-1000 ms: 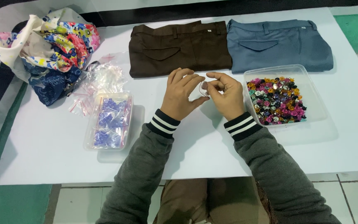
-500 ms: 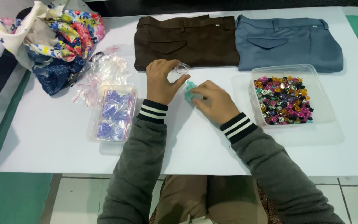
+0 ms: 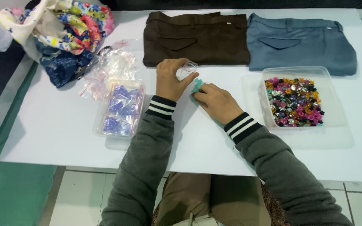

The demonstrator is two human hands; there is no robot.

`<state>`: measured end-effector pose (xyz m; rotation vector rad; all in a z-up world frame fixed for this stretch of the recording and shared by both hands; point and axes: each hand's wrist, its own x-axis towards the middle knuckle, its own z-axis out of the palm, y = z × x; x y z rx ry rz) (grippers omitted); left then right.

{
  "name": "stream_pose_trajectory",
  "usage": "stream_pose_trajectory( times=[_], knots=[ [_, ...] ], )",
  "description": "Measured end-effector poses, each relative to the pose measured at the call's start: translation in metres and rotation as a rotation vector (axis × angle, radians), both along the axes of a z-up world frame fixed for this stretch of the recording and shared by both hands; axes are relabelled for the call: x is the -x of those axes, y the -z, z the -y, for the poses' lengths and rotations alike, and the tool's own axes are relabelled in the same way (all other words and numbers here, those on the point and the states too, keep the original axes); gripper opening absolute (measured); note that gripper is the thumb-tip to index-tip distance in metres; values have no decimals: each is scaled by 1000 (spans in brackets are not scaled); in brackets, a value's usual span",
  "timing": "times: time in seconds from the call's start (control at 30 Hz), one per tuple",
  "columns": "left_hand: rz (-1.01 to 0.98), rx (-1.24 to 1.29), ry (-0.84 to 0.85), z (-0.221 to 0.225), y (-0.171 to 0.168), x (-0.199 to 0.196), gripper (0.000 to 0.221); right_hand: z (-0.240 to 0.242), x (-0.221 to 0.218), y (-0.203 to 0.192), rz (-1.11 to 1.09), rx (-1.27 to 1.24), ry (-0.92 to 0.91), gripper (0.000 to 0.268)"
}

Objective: Sorting through a container of mixed buttons to select specific ones and place them in a small bag

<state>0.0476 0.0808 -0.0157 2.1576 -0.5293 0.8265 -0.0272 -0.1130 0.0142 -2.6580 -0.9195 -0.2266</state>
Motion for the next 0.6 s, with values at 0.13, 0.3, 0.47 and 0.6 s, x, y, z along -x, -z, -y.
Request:
stream_pose_trajectory(
  times=[0.13, 0.3, 0.47, 0.6],
  knots=[
    [-19, 23, 7, -2, 1, 0, 48, -1, -2, 10, 128, 73, -55, 16],
    [-14, 16, 22, -1, 1, -1, 48, 2, -9, 33, 160, 79, -77, 13],
    [-30, 40, 109, 3, -7, 4, 49, 9, -8, 7, 98, -434, -9, 18],
    [-36, 97, 203, 18, -21, 17, 51, 29, -3, -22, 203, -821, 98, 18]
  ],
)
